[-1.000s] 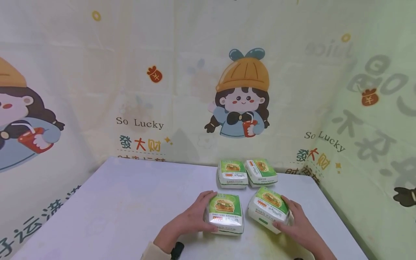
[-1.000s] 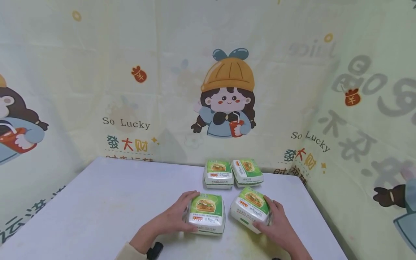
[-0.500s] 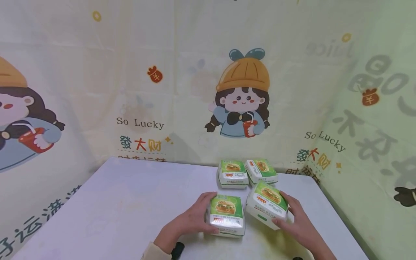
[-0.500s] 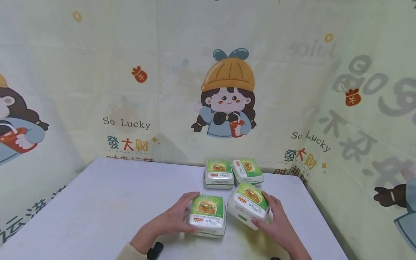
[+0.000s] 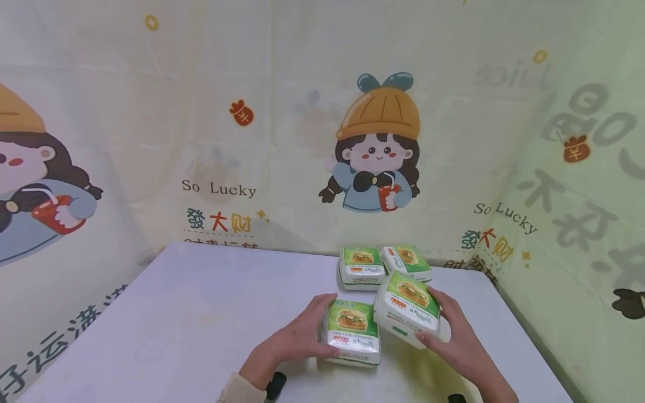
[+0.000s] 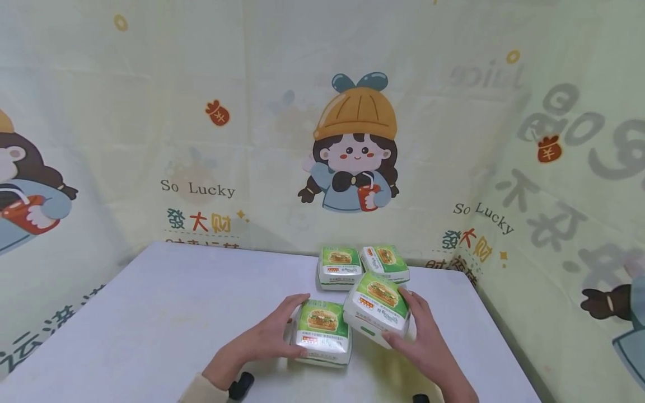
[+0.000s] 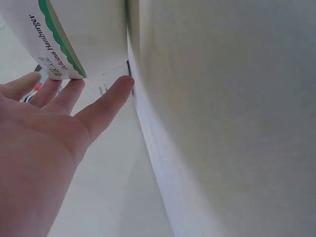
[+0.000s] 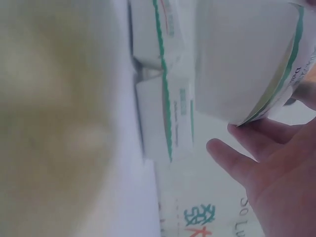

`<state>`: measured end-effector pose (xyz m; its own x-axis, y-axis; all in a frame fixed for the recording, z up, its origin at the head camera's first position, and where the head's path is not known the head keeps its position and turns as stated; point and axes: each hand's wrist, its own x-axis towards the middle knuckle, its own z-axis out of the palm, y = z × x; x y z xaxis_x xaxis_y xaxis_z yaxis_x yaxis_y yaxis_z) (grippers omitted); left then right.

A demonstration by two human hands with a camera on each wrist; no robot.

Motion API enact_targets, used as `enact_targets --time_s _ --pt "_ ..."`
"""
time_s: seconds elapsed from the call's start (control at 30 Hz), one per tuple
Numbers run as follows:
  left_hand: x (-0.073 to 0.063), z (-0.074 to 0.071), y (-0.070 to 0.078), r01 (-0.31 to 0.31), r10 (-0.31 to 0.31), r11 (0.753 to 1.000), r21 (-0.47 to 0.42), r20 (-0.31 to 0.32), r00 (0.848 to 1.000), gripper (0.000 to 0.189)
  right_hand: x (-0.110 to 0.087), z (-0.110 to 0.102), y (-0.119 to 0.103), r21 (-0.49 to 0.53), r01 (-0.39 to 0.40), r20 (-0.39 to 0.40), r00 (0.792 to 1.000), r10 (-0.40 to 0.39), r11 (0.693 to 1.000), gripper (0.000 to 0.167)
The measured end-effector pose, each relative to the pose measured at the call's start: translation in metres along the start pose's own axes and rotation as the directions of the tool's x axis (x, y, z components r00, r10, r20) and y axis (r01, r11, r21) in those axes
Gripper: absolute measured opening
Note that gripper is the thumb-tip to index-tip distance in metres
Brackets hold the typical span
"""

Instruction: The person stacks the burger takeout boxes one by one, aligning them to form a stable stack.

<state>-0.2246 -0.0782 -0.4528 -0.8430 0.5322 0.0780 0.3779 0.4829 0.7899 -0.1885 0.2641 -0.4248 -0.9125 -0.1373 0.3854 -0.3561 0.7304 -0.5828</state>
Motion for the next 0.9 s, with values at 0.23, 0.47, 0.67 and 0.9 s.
enact_targets --time_s 0.23,0.47,0.67,0.9 --pt "0.001 0.000 -0.001 0.020 -0.020 1.000 -0.007 -0.005 1.000 0.108 0.002 0.006 -0.009 0.011 0.024 0.042 0.999 -0.024 1.000 0.091" --pt "0.001 0.000 0.001 0.023 -0.023 0.999 -0.025 0.001 1.000 0.109 0.004 0.010 -0.018 0.012 0.072 0.035 0.997 -0.072 0.997 0.090" --pt "0.002 0.001 0.002 0.027 -0.027 0.999 -0.030 0.000 1.000 0.110 0.003 0.012 -0.023 -0.015 0.028 0.050 0.998 -0.028 0.999 0.090" --pt "-0.003 0.002 0.000 0.007 -0.007 1.000 -0.015 0.004 1.000 0.107 0.000 0.017 -0.024 0.006 0.015 0.076 0.997 -0.016 1.000 0.091"
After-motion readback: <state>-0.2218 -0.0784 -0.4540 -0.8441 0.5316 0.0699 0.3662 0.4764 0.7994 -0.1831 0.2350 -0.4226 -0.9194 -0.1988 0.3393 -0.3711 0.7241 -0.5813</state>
